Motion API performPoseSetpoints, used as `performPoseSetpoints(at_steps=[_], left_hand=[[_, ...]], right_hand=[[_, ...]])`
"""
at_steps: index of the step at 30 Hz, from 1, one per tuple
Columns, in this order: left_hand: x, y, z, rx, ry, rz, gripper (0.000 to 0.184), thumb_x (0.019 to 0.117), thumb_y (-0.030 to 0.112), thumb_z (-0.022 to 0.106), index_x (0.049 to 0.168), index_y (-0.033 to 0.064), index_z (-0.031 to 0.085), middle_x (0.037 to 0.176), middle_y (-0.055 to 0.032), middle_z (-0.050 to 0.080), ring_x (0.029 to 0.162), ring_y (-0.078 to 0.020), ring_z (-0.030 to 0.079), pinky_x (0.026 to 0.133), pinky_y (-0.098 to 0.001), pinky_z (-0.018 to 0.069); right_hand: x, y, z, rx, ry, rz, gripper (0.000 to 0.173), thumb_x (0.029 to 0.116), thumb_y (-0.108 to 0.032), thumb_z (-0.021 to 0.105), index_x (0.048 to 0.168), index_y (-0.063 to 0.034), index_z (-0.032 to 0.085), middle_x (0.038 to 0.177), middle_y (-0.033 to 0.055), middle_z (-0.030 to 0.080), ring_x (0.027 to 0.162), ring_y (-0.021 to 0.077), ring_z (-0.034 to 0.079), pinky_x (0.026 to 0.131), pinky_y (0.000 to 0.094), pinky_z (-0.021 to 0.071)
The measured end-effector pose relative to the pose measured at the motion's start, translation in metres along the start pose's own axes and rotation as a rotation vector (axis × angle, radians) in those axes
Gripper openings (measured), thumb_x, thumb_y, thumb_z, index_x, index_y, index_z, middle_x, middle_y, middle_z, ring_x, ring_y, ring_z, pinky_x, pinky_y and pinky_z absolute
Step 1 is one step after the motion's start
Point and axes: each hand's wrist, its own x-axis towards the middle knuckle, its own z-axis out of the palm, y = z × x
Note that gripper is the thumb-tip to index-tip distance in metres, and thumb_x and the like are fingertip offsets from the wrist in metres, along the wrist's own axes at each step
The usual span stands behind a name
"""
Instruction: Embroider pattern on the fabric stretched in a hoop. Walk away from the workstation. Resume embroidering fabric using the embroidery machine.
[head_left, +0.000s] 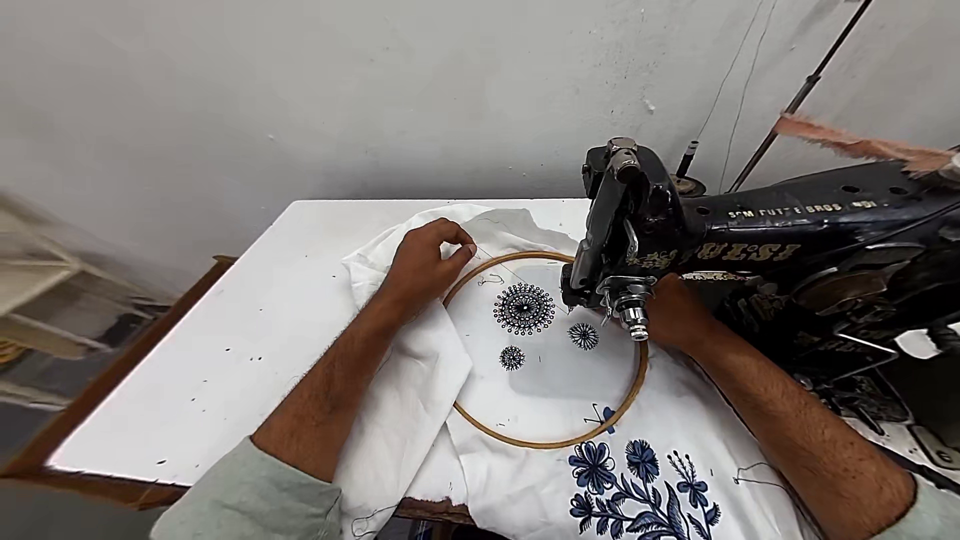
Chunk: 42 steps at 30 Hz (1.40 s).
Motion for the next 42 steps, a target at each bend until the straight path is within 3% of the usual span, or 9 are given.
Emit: performPoseSetpoints(at_steps=[5,12,17,20,24,27,30,37,42], left_hand=[[-0.002,-0.003,0.011,0.009,-0.083,-0.016,0.017,0.0990,0.019,0.064,0.100,0.0043,0.073,0.100,-0.0095,0.071,0.098,-0.0209,0.068,0.088,-0.0445,0.0555],[-0.002,0.012,0.018,-0.070,0.015,0.029,0.023,0.0987,0.023,0.062,0.103,0.0035,0.073,0.121,-0.0119,0.070,0.120,-0.0232,0.062,0.104,-0.0475,0.0478],[-0.006,0.058,0.011,-1.093,0.105,-0.157,0.018,0.1079,0.008,0.038,0.102,0.0063,0.055,0.114,-0.0123,0.073,0.105,-0.0224,0.073,0.099,-0.0394,0.0574],[-0.011,0.074,0.012,-1.335,0.038,-0.164,0.029,0.1098,0.018,0.033,0.096,0.0164,0.058,0.093,-0.0013,0.069,0.079,-0.0137,0.071,0.079,-0.0332,0.0622],[-0.017,0.073,0.029,-0.730,-0.081,-0.012,0.015,0.1008,0.010,0.052,0.103,0.0041,0.066,0.082,-0.0006,0.064,0.057,-0.0031,0.053,0.051,-0.0183,0.0454],[-0.026,0.072,0.040,-0.118,-0.248,0.245,0.023,0.1009,0.023,0.058,0.109,0.0097,0.075,0.096,-0.0002,0.064,0.073,-0.0073,0.057,0.063,-0.0259,0.0509],[-0.030,0.072,0.045,0.073,-0.375,0.318,0.029,0.1024,0.033,0.057,0.117,0.0183,0.076,0.112,0.0001,0.064,0.098,-0.0102,0.063,0.082,-0.0301,0.0566],[-0.034,0.069,0.033,0.271,-0.473,0.415,0.046,0.1023,0.046,0.050,0.132,0.0158,0.068,0.137,-0.0024,0.060,0.123,-0.0214,0.056,0.091,-0.0425,0.0497],[-0.051,0.072,0.035,0.365,-0.498,0.276,0.061,0.1068,0.056,0.030,0.151,0.0213,0.052,0.161,0.0046,0.043,0.152,-0.0232,0.034,0.117,-0.0628,0.0315]], right_hand=[[0.008,0.011,0.003,0.002,-0.244,-0.080,0.047,0.0825,-0.040,0.083,0.116,-0.0092,0.072,0.115,0.0090,0.070,0.115,0.0226,0.061,0.104,0.0516,0.0432],[0.010,-0.007,-0.018,-0.189,-0.200,0.272,0.031,0.0992,-0.024,0.068,0.101,0.0070,0.070,0.096,0.0263,0.068,0.095,0.0415,0.066,0.085,0.0607,0.0473],[0.005,-0.012,-0.013,-0.126,-0.204,0.175,0.026,0.0958,-0.017,0.070,0.106,0.0069,0.070,0.104,0.0258,0.068,0.104,0.0398,0.064,0.092,0.0580,0.0450],[0.000,-0.015,-0.012,-0.136,-0.194,0.136,0.025,0.0951,-0.012,0.071,0.109,0.0084,0.070,0.110,0.0295,0.067,0.108,0.0451,0.062,0.095,0.0615,0.0435],[-0.003,-0.015,-0.010,-0.151,-0.127,0.117,0.017,0.0895,-0.005,0.074,0.100,0.0067,0.071,0.098,0.0262,0.068,0.096,0.0405,0.065,0.084,0.0582,0.0475],[-0.003,-0.017,-0.009,-0.151,-0.102,0.105,0.020,0.0864,-0.005,0.077,0.103,0.0048,0.070,0.101,0.0233,0.068,0.099,0.0355,0.065,0.087,0.0543,0.0488],[-0.003,-0.019,-0.008,-0.155,-0.039,0.165,0.018,0.0874,-0.003,0.077,0.100,0.0081,0.070,0.098,0.0266,0.068,0.096,0.0389,0.065,0.085,0.0566,0.0486],[-0.003,0.000,-0.006,-0.354,0.172,0.281,0.024,0.0896,-0.015,0.071,0.092,0.0085,0.067,0.087,0.0286,0.067,0.083,0.0448,0.067,0.068,0.0614,0.0487],[-0.002,-0.009,-0.015,-0.420,0.095,0.395,0.025,0.0915,-0.013,0.075,0.099,0.0097,0.068,0.096,0.0319,0.066,0.093,0.0471,0.066,0.076,0.0638,0.0474]])
